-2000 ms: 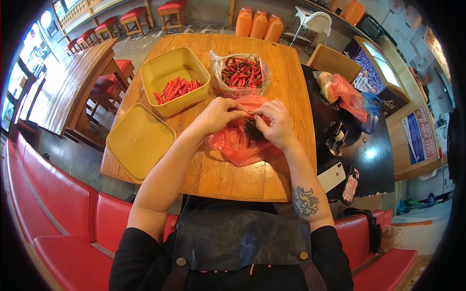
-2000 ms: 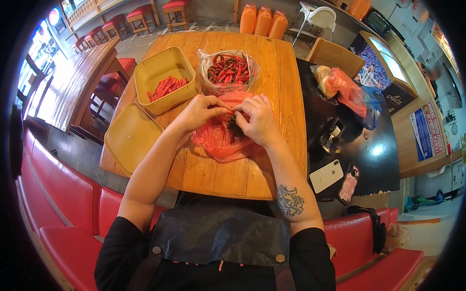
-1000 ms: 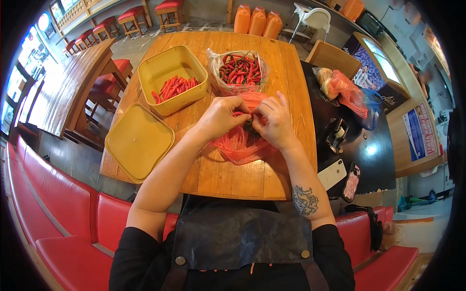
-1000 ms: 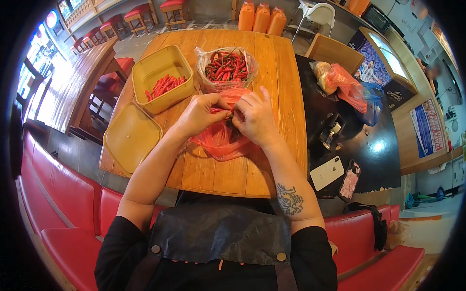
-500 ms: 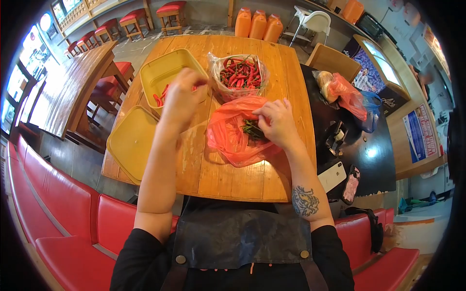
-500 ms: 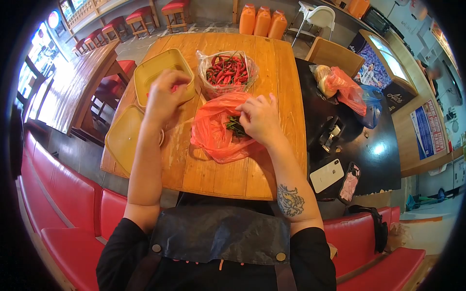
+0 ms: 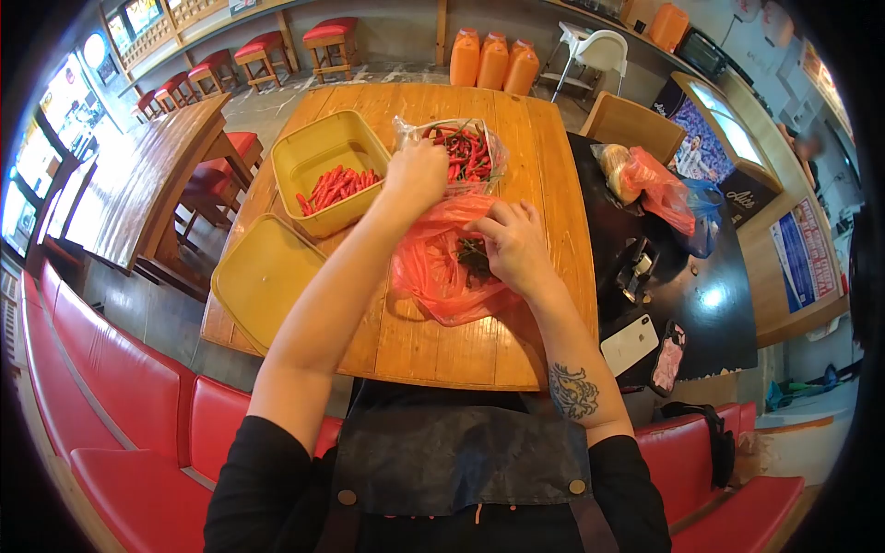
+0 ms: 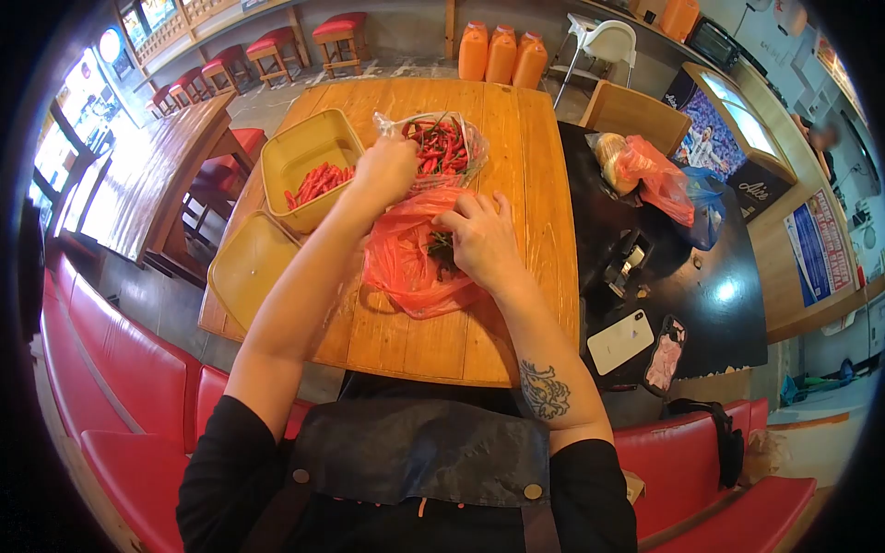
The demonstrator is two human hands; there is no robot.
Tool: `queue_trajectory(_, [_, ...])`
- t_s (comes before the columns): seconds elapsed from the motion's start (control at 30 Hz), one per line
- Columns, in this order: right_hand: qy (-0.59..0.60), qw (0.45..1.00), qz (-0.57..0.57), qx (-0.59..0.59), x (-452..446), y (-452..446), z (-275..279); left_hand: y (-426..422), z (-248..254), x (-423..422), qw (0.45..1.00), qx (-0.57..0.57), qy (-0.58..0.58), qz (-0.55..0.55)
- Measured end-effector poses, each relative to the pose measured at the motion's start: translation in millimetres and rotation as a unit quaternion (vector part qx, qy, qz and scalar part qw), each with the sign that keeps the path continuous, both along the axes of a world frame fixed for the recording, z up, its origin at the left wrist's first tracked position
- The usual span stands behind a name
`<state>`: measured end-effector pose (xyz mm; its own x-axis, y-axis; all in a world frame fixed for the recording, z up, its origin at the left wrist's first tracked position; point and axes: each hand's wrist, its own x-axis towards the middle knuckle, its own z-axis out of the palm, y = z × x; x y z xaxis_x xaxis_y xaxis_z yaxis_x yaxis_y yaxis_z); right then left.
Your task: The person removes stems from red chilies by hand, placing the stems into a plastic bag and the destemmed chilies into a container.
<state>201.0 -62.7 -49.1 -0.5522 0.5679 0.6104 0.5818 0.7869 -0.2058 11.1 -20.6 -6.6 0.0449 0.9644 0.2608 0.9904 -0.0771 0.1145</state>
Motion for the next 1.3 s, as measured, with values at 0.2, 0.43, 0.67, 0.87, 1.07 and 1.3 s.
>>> queue_trajectory(0.2, [-0.047,0.998,0.011,-0.040,2.8,-3.4,4.0,25.8,-8.3,8.6,0.997,0.037,-0.026,0.057])
queue_trajectory(0.43, [0.040,0.999,0.011,-0.007,-0.7,-0.6,4.3,11.8,8.2,7.0,0.949,0.254,-0.179,-0.054])
queue_trajectory(0.67, [0.228,0.974,0.001,0.019,-10.6,-9.8,21.9,-71.2,6.9,5.6,0.918,0.069,-0.370,-0.127])
queue_trajectory(0.87, [0.123,0.991,0.049,0.030,-8.5,-4.9,8.7,-96.3,-16.4,4.4,0.859,-0.036,-0.499,-0.106])
queue_trajectory(1.07, [0.134,0.985,0.102,-0.043,-8.7,-4.1,5.8,-95.1,-29.9,2.3,0.870,0.026,-0.473,-0.140])
queue_trajectory(1.3, [0.183,0.975,0.108,-0.065,-8.0,-4.4,10.4,-97.1,-26.5,0.7,0.861,0.026,-0.479,-0.167])
